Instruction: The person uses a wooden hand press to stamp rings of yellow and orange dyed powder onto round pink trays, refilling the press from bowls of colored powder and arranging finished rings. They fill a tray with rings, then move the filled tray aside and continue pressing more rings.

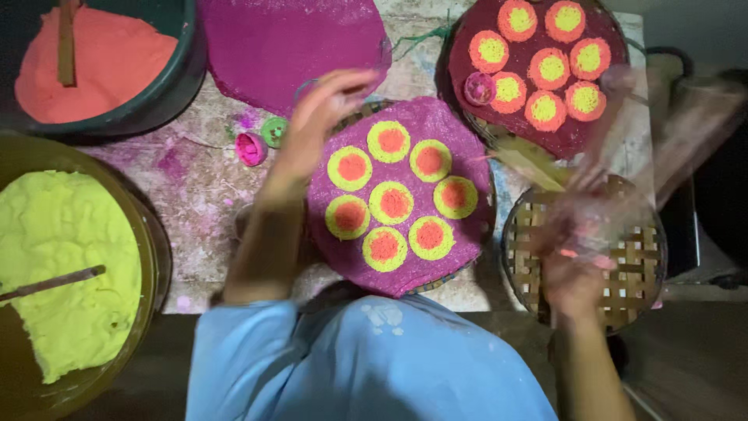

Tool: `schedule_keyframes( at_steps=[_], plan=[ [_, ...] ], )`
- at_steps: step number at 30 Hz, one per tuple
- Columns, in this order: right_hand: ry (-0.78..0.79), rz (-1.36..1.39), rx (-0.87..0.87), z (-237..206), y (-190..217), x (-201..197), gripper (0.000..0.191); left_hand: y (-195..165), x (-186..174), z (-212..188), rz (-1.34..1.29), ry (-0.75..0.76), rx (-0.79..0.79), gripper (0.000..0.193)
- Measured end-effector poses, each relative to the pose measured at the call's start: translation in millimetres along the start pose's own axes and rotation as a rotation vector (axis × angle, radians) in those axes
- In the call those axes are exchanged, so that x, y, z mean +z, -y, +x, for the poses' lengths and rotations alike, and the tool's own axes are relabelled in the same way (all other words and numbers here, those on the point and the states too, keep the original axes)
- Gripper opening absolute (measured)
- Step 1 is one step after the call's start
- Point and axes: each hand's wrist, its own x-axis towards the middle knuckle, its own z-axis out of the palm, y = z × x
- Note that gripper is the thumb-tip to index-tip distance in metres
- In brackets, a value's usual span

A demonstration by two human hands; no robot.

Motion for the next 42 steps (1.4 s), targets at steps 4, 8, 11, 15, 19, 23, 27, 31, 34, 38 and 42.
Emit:
schedule_keyframes(
  at_steps=[4, 8, 11, 15, 19, 23, 27, 31, 34, 38, 42],
  plan=[
    [-0.293, -0.661, -0.515, -55.3, 24.5, -69.8, 0.059, 49.8, -34.5, -86.5, 0.041, -0.399, -0.098, 0.044],
    [-0.719, -1.489, -0.434, -86.3, 18.9, -123.0, 0.060, 108.7, -4.8, -174.7, -0.060, -0.483, -0.282, 0.048],
    [-0.879, -1.842, -0.263, -91.1, 3.6, -145.1, 0.068, 140.8, 23.4, -197.2, -0.428, -0.450, -0.508, 0.050],
    [-1.018, -1.930, -0.170, -83.5, -8.0, -148.1, 0.077, 150.3, 31.6, -201.3, -0.626, -0.470, -0.529, 0.054],
    [-0.951, -1.738, -0.008, -82.2, -2.1, -148.5, 0.081, 139.3, 25.4, -204.3, -0.560, -0.352, -0.432, 0.070],
    [-0.990, -1.981, -0.124, -74.0, 9.4, -136.7, 0.079, 135.8, 14.4, -208.7, -0.584, -0.318, -0.405, 0.073],
    [-0.634, -2.121, -0.780, -30.1, -16.5, -89.9, 0.042, 144.7, -4.3, -210.9, -0.593, -0.261, -0.263, 0.076],
    [0.063, -1.016, -0.151, 20.0, -92.9, -4.6, 0.038, 140.5, -24.6, -216.4, -0.588, -0.306, -0.338, 0.077],
    [-0.031, -0.465, 0.256, 17.3, -106.0, 39.4, 0.047, 118.7, -32.7, -205.2, -0.542, -0.323, -0.387, 0.078],
    [0.093, -0.493, 0.065, 23.6, -56.6, 61.0, 0.044, 74.9, -29.6, -158.6, -0.498, -0.249, -0.379, 0.076],
    [-0.064, -0.517, 0.040, 67.1, 10.3, 44.7, 0.039, 55.0, 2.7, -45.2, -0.438, -0.109, -0.379, 0.075]
  ],
)
